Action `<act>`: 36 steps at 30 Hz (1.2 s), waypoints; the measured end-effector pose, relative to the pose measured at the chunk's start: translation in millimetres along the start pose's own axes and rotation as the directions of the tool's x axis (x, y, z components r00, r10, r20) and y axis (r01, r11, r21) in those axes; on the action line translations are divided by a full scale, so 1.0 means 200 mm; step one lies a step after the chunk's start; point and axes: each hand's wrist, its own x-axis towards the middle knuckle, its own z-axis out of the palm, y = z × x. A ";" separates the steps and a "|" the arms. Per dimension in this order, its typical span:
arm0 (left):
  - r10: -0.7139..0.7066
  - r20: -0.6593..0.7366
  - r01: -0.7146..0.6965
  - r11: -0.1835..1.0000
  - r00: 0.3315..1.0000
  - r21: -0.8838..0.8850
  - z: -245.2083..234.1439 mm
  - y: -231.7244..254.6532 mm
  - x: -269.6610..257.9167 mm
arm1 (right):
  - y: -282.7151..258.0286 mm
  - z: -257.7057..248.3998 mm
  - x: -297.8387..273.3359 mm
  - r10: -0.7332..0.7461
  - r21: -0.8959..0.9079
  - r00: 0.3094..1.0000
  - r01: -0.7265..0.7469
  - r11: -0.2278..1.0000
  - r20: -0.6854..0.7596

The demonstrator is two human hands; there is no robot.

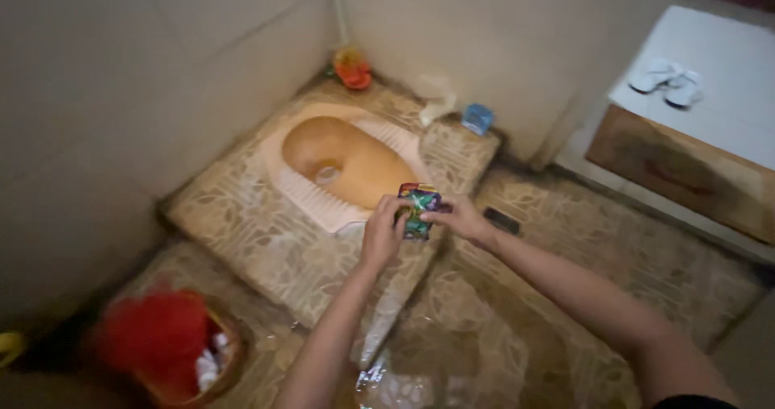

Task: The person scrubs the floor tiles around a squat toilet with a small brush, then uses a toilet brush to scrub the inside of the bowl. They also handle a small packet of cleaning powder.

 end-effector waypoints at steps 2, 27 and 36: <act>-0.012 0.029 0.013 0.999 0.999 -0.042 0.15 0.06 -0.04 | 0.05 -0.16 -0.14 0.017 -0.036 1.000 -0.018 0.999 -0.012; 0.147 0.392 -0.051 0.968 0.908 -0.245 1.10 0.44 -0.30 | 0.34 -0.83 -1.33 0.223 -0.050 0.907 -0.257 0.965 -0.357; -0.219 0.446 0.285 0.955 0.868 -0.085 1.38 0.43 -0.51 | 0.75 -0.78 -1.40 0.319 0.318 0.868 -0.202 0.926 -0.380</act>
